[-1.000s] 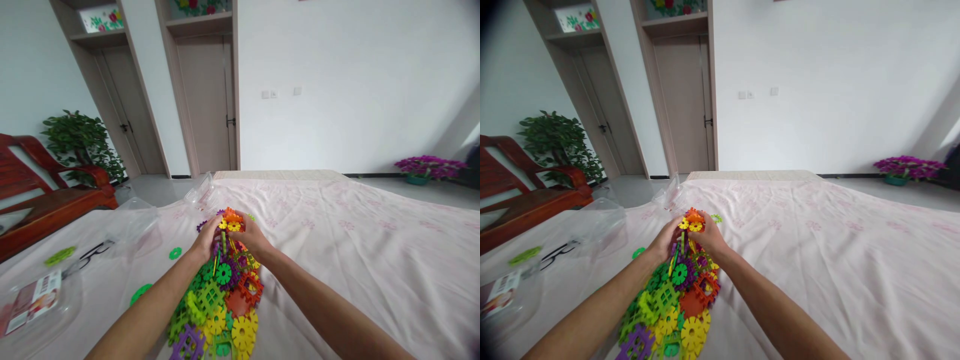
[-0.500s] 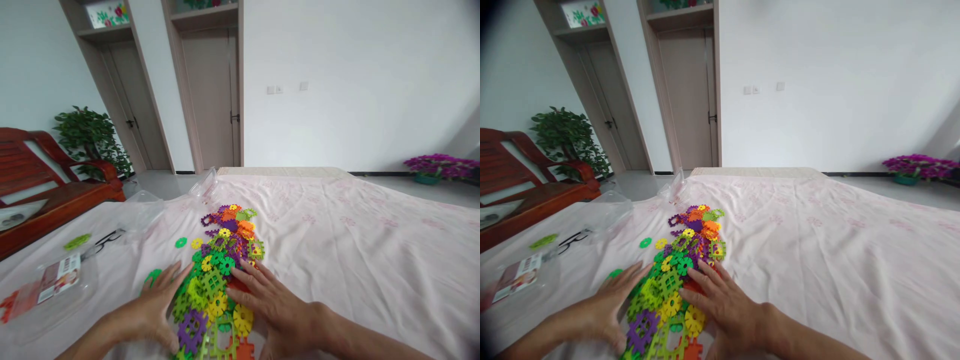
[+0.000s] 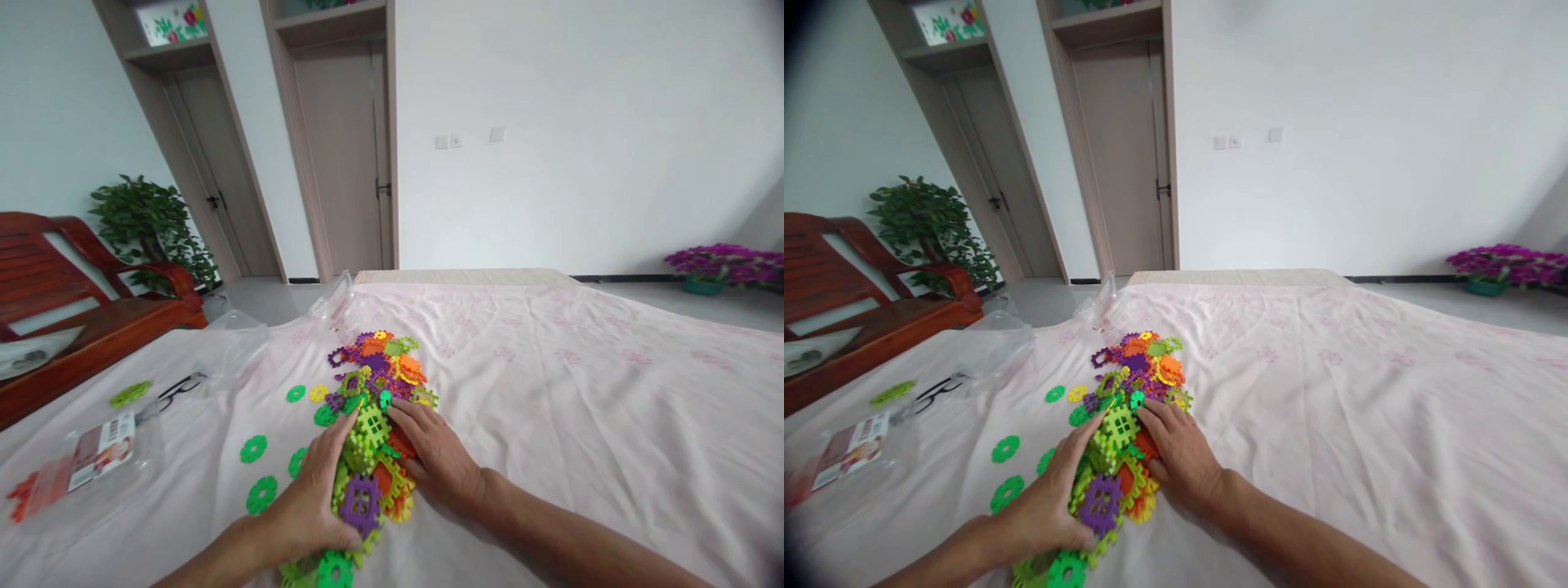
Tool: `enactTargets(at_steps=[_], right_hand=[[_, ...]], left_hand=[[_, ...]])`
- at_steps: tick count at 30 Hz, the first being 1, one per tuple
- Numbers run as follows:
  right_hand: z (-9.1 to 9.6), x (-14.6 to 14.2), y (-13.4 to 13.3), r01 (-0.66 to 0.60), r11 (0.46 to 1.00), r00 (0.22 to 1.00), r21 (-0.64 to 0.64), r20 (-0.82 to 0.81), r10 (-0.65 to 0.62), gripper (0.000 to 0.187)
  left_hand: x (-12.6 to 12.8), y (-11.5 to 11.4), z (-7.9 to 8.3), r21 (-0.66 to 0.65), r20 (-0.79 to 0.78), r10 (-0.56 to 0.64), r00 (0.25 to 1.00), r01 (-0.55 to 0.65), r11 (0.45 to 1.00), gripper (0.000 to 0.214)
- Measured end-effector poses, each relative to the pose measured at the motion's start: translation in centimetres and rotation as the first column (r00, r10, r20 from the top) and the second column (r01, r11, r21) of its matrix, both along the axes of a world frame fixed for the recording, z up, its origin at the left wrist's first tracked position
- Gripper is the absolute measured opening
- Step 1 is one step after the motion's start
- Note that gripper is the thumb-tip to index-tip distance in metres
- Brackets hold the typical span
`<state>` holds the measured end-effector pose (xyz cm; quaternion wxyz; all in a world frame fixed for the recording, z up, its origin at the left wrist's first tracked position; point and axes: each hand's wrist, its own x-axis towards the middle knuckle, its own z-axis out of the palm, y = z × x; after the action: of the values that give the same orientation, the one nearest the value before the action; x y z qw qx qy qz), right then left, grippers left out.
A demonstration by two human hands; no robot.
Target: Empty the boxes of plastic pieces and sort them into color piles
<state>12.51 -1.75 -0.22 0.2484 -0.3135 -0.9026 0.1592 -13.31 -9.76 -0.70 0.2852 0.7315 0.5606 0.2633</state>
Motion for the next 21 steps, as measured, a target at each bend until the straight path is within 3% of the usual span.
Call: enactTargets(at_steps=[3, 7, 11, 14, 16, 18, 21], right_hand=[[-0.5, -1.2, 1.1, 0.066, 0.995, 0.979, -0.077, -0.188, -0.079, 0.064], [0.1, -3.1, 2.9, 0.142, 0.948, 0.883, -0.286, -0.396, -0.252, 0.052], [2.3, -4.6, 5.3, 0.149, 0.912, 0.824, -0.381, -0.463, -0.328, 0.051], [3.9, -4.2, 7.3, 0.160, 0.917, 0.830, -0.365, -0.453, -0.325, 0.059], [4.5, -2.8, 8.0, 0.171, 0.936, 0.877, -0.307, -0.386, -0.287, 0.064], [4.9, -0.9, 7.5, 0.190, 0.963, 0.925, -0.192, -0.292, -0.241, 0.068], [5.1, 2.2, 4.7, 0.196, 0.980, 0.972, -0.019, -0.126, -0.197, 0.074]], left_hand=[[2.8, 1.4, 0.7, -0.026, 0.211, 0.050, 0.976, -0.046, 0.999, 0.127], [5.2, 4.4, 1.4, -0.017, 0.443, 0.038, 0.896, -0.034, 0.999, 0.116], [5.4, 8.5, 2.7, 0.117, 0.486, -0.026, 0.873, -0.035, 0.992, 0.106], [3.9, 10.9, 4.1, 0.163, 0.326, -0.014, 0.945, -0.042, 0.986, 0.098], [2.0, 11.0, 4.9, 0.148, 0.129, -0.024, 0.991, 0.005, 0.989, 0.102], [-0.3, 9.6, 5.3, 0.067, -0.099, -0.070, 0.993, 0.077, 0.995, 0.113], [-3.8, 5.1, 4.7, -0.089, -0.359, -0.137, 0.923, 0.112, 0.990, 0.135]])
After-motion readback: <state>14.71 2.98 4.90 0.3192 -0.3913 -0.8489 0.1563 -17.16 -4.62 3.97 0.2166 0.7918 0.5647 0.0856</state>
